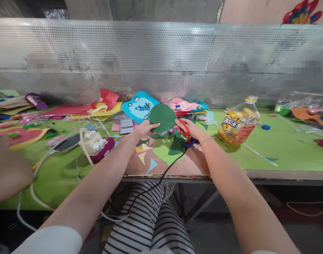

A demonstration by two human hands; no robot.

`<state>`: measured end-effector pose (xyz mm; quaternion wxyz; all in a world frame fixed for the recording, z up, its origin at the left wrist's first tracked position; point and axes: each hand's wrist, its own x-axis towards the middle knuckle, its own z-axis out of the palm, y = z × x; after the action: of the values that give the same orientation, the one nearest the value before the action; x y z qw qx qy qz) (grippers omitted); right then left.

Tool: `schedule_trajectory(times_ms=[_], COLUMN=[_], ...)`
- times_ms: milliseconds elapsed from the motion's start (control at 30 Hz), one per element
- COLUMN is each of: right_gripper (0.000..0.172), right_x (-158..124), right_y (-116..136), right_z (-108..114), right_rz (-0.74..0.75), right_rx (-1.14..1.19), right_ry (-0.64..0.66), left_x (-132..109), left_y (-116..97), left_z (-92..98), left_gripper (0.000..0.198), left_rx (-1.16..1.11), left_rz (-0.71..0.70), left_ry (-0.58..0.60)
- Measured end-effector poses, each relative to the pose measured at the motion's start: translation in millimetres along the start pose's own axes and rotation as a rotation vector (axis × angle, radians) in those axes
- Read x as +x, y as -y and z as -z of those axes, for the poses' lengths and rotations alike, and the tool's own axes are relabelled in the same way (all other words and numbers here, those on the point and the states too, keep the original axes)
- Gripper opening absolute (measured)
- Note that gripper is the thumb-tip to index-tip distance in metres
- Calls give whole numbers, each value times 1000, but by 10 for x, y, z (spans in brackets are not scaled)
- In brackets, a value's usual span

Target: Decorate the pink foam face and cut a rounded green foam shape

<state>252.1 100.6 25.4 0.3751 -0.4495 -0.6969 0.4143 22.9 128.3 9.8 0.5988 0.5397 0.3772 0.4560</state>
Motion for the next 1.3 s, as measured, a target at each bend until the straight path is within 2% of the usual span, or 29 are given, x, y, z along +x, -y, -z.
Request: schedule_trajectory(times_ms=[267, 400, 533, 667, 800, 1300], right_gripper=[40, 42, 43, 42, 41, 44], right_x=[35, 61, 88, 77, 20, -56], right_y=[-59, -64, -85, -100, -67, 53], right_z=[73, 88, 94, 87, 35, -42], right_rz=[-14, -11, -9, 21, 45, 84], right_rx=[47, 113, 134, 62, -65, -214], right_ry=[-26, -111, -183, -125, -66, -44], left_x=[28, 40, 68, 97, 98, 78], left_y=[45, 77, 111, 125, 120, 107], left_z=[25, 47, 63, 62, 43, 23], left_gripper=[29, 38, 40, 40, 40, 39], left_rx=[-2, -65, -86, -97, -106, -104], left_rz=[12, 6, -8, -39, -69, -91], left_ry=[38, 44, -9, -62, -67, -61])
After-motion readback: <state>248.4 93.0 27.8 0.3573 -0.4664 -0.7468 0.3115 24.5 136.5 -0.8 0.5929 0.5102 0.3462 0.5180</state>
